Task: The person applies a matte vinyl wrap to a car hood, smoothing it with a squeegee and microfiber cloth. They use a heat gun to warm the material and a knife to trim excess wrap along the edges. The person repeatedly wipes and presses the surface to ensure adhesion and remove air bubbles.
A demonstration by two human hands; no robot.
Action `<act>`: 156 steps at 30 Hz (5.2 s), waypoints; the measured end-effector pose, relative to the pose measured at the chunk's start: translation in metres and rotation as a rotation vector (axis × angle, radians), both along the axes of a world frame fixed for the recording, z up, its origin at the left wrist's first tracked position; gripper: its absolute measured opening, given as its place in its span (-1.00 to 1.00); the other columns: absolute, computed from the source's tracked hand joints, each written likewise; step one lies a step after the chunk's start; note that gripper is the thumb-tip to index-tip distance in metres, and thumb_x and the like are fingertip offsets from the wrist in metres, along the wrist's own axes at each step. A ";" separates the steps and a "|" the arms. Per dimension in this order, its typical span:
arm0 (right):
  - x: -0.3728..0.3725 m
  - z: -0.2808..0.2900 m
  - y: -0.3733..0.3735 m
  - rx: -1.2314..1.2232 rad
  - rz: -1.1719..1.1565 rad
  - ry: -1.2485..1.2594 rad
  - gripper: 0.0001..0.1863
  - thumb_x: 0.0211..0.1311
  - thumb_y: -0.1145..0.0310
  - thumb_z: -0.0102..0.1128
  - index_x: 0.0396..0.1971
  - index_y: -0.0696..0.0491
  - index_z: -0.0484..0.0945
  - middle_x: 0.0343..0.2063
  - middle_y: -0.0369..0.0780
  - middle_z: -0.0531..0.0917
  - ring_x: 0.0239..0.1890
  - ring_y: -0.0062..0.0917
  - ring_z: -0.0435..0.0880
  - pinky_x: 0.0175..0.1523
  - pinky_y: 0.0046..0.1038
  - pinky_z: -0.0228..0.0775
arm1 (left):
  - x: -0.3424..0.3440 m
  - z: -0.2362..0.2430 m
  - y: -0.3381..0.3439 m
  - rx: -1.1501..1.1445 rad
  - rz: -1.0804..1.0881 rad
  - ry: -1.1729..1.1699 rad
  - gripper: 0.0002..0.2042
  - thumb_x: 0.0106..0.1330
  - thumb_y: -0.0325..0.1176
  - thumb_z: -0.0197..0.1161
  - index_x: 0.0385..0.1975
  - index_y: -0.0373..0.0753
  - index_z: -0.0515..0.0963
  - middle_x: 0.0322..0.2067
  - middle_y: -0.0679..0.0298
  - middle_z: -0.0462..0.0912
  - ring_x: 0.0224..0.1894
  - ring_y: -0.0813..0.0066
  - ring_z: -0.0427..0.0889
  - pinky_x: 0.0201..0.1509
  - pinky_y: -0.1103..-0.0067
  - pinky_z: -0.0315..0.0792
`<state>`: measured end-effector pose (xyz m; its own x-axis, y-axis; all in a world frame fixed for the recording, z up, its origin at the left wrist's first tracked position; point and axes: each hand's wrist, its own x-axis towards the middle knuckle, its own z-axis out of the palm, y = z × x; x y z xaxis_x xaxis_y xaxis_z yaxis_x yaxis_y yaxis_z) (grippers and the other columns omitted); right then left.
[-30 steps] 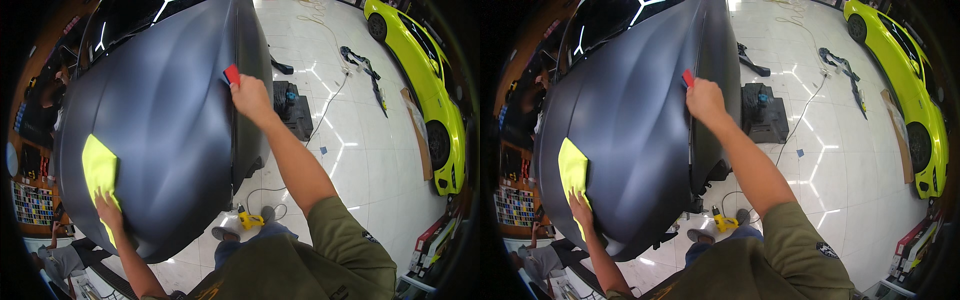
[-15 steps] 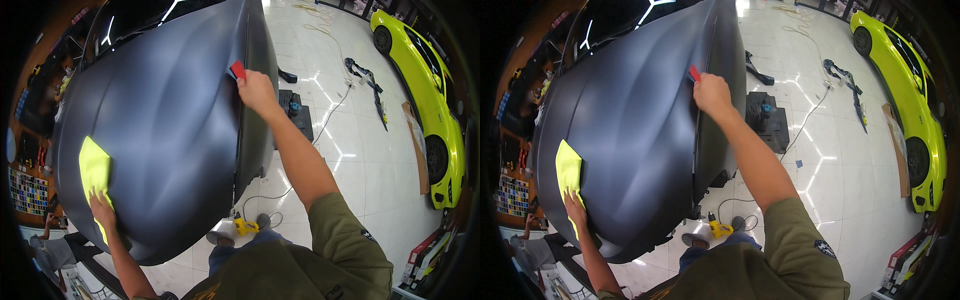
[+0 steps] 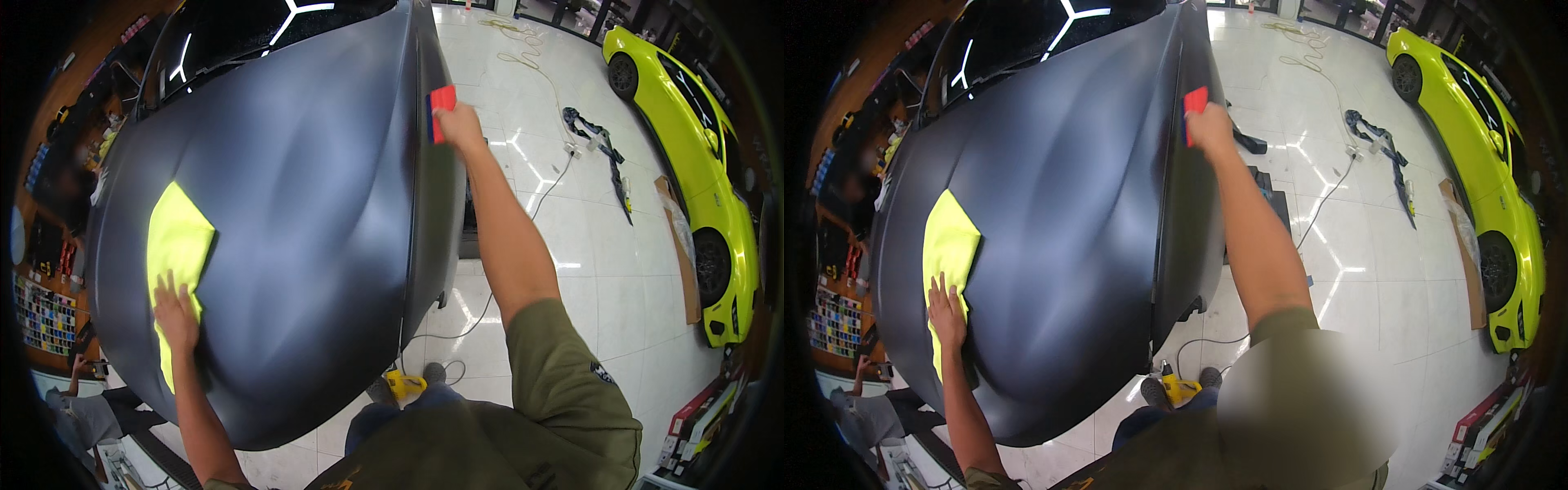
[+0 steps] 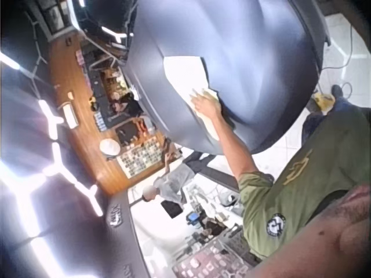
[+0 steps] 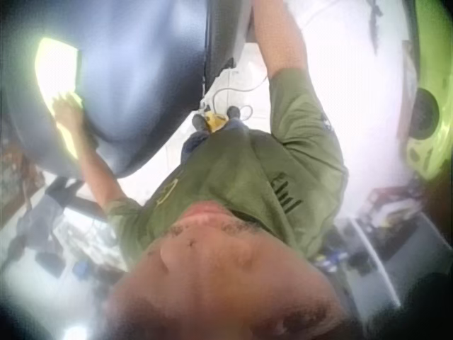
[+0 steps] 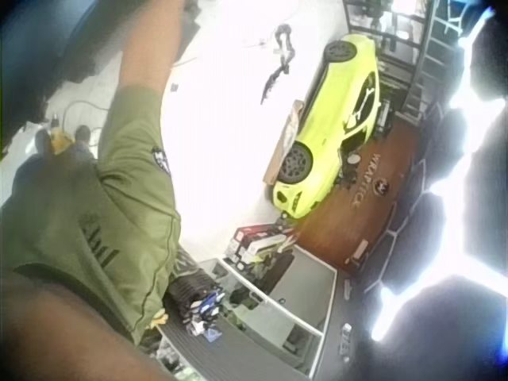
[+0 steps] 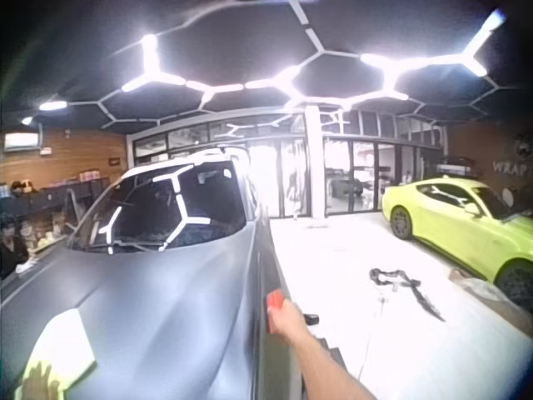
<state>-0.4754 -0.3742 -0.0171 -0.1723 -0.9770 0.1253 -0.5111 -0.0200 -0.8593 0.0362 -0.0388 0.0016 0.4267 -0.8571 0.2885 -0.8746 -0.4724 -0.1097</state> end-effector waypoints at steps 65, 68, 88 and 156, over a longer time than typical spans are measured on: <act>0.009 0.002 -0.192 -0.098 0.178 -0.616 -0.78 0.20 0.36 0.10 -0.32 0.22 0.55 -0.44 -0.14 0.64 -0.38 -0.35 0.67 -0.24 -0.39 0.45 | -0.229 0.009 -0.328 0.150 -0.119 -0.066 -0.45 0.47 0.06 -0.32 0.38 -0.01 0.10 0.40 0.12 0.03 0.41 0.02 0.03 0.40 0.07 -0.03; -0.021 0.007 -0.172 -0.314 0.261 -0.919 -0.74 0.19 0.31 0.15 -0.26 0.22 0.52 -0.46 -0.09 0.65 -0.36 -0.21 0.67 -0.23 -0.31 0.44 | -0.278 0.021 -0.313 0.056 -0.172 0.060 -0.45 0.47 0.04 -0.31 0.37 -0.06 0.12 0.39 0.11 0.06 0.41 0.03 0.04 0.42 0.12 -0.05; 0.002 0.031 -0.188 0.106 0.262 -0.054 -0.71 0.05 0.48 0.04 -0.24 0.31 0.56 -0.18 0.11 0.62 -0.18 -0.08 0.67 -0.09 -0.26 0.54 | -0.273 0.013 -0.206 0.056 0.120 0.168 -0.44 0.46 0.08 -0.32 0.37 -0.02 0.14 0.41 0.16 0.01 0.43 0.04 -0.03 0.44 0.10 -0.15; -0.028 0.318 -0.458 -1.215 2.357 -0.515 -0.50 0.07 0.30 0.34 0.01 0.12 0.41 -0.21 -0.11 0.57 -0.32 -0.33 0.57 -0.28 -0.43 0.49 | -0.360 0.039 -0.502 -0.684 0.767 0.264 -0.73 0.36 -0.27 0.06 -0.10 -0.28 0.57 -0.18 0.07 0.59 -0.07 0.05 0.49 0.04 0.31 0.35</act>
